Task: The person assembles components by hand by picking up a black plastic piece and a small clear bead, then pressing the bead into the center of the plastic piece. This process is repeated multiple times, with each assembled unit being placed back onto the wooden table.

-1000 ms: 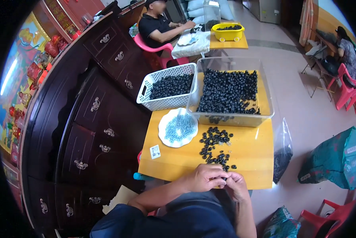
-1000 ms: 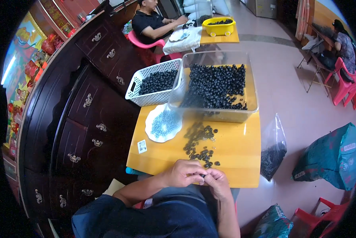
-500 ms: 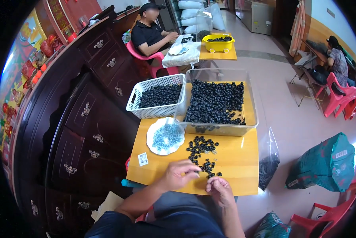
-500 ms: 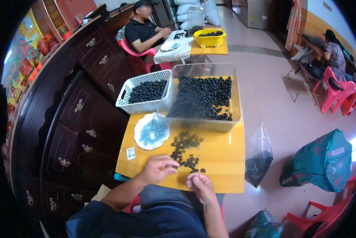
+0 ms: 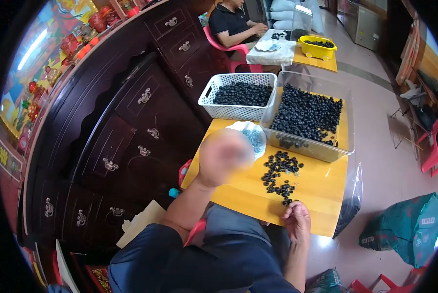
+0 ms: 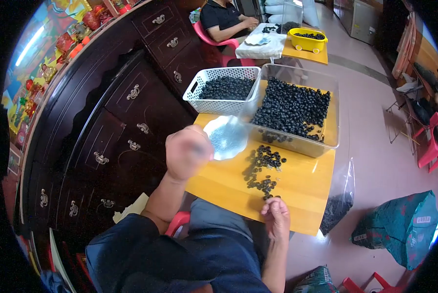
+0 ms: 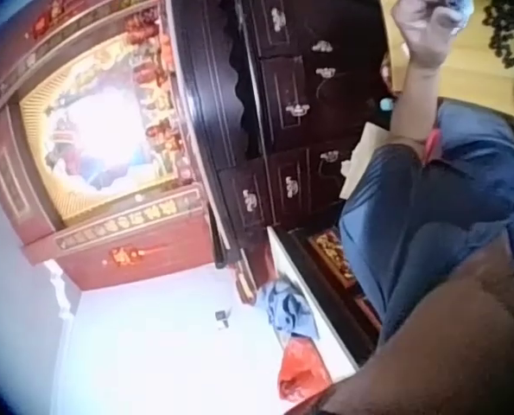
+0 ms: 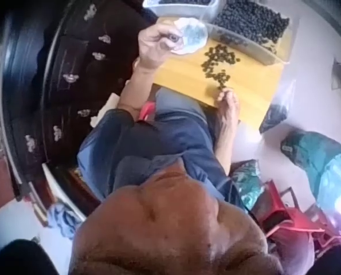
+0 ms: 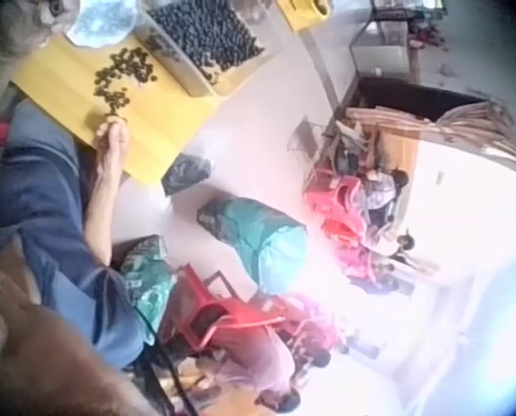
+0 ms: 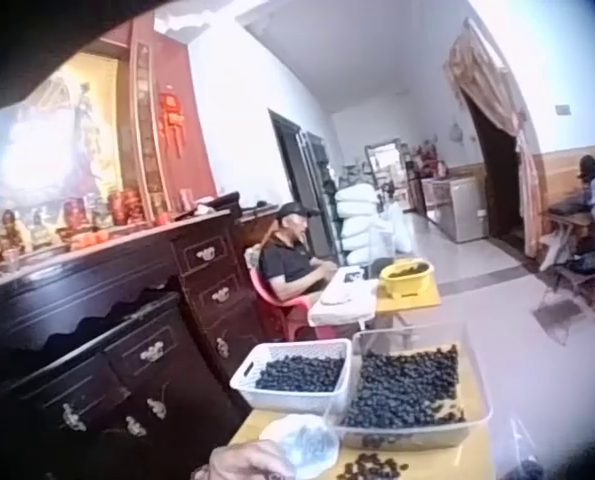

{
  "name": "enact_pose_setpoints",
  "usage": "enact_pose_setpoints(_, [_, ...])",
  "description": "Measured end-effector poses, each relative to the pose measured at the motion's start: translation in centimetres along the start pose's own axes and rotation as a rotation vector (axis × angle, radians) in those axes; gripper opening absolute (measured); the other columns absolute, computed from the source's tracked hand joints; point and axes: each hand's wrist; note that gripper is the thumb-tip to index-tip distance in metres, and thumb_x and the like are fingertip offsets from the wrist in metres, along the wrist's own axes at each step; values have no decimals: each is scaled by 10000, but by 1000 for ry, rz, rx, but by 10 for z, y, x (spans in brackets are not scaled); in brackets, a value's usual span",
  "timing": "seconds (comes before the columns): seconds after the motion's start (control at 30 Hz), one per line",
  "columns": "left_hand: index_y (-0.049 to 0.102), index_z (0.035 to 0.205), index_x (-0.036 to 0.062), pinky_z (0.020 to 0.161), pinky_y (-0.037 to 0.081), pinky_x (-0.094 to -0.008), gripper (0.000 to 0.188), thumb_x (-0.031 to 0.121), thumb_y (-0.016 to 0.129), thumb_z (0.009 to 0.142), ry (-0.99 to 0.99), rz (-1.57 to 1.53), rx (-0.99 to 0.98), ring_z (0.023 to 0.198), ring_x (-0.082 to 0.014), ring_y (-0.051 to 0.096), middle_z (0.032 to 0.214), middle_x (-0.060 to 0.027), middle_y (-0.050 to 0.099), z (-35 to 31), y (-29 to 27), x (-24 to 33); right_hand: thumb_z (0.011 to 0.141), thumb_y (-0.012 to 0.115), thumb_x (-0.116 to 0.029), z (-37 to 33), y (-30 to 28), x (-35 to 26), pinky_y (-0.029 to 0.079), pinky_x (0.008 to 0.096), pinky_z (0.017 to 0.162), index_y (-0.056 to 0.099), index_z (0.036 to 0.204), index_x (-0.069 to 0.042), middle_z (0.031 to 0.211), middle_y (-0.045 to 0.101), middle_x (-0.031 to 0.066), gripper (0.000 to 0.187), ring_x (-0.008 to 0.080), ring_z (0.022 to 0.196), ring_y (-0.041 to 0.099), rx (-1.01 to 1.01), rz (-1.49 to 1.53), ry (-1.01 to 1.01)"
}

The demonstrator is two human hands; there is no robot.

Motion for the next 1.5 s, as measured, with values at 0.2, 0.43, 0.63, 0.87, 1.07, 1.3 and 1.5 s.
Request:
enact_pose_setpoints(0.2, [649,850,-50,560,467,-256,364,296,758,882,46,39,-85,608,-133,581,741,-91,594,8,13,13,974,640,-261,-1,-2,-3,494,252,691,646,995,-37,795,629,42,225,133,714,587,-1,-11,-30])
enact_pose_setpoints(0.43, [660,876,-53,575,459,-246,380,316,752,886,87,129,-116,629,-123,583,753,-81,602,13,9,3,964,650,-278,-1,-7,-2,505,270,686,625,994,-29,807,625,55,252,148,720,596,7,16,-51])
enact_pose_setpoints(0.63, [658,997,-63,654,499,-235,269,189,713,922,-305,213,-21,682,-101,610,794,-56,643,16,-29,-31,962,654,-274,1,-10,-9,507,275,689,622,992,-30,806,628,58,247,151,723,598,20,53,-54])
enact_pose_setpoints(0.87, [629,1121,-34,612,485,-219,234,41,619,899,-605,536,101,649,-70,579,777,-9,627,70,-114,-116,968,647,-276,4,-12,-13,517,281,685,607,1003,-36,812,632,62,246,153,719,600,61,33,-61])
enact_pose_setpoints(1.07, [605,1215,-42,584,469,-224,344,65,635,889,-585,601,129,643,-75,578,795,-19,640,116,-169,-163,966,650,-244,3,-14,-11,494,264,723,636,1014,-29,860,635,50,220,141,755,595,72,41,-46])
enact_pose_setpoints(1.3, [662,1142,-30,623,466,-194,240,72,605,932,-606,536,125,671,-53,563,895,-28,686,86,-139,-133,971,644,-243,4,-13,-11,514,291,724,608,1045,-33,836,633,64,226,160,737,605,115,-19,-39])
enact_pose_setpoints(1.5, [702,1041,-9,582,444,-185,162,61,636,911,-803,451,10,658,-30,554,833,-1,674,-10,-104,-99,969,638,-175,8,-4,-16,475,261,730,609,1045,-36,858,608,54,161,148,764,580,193,-109,-124])
Point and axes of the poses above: each hand's wrist, its own z-axis towards the middle knuckle, its own y-axis out of the palm, x = y × z
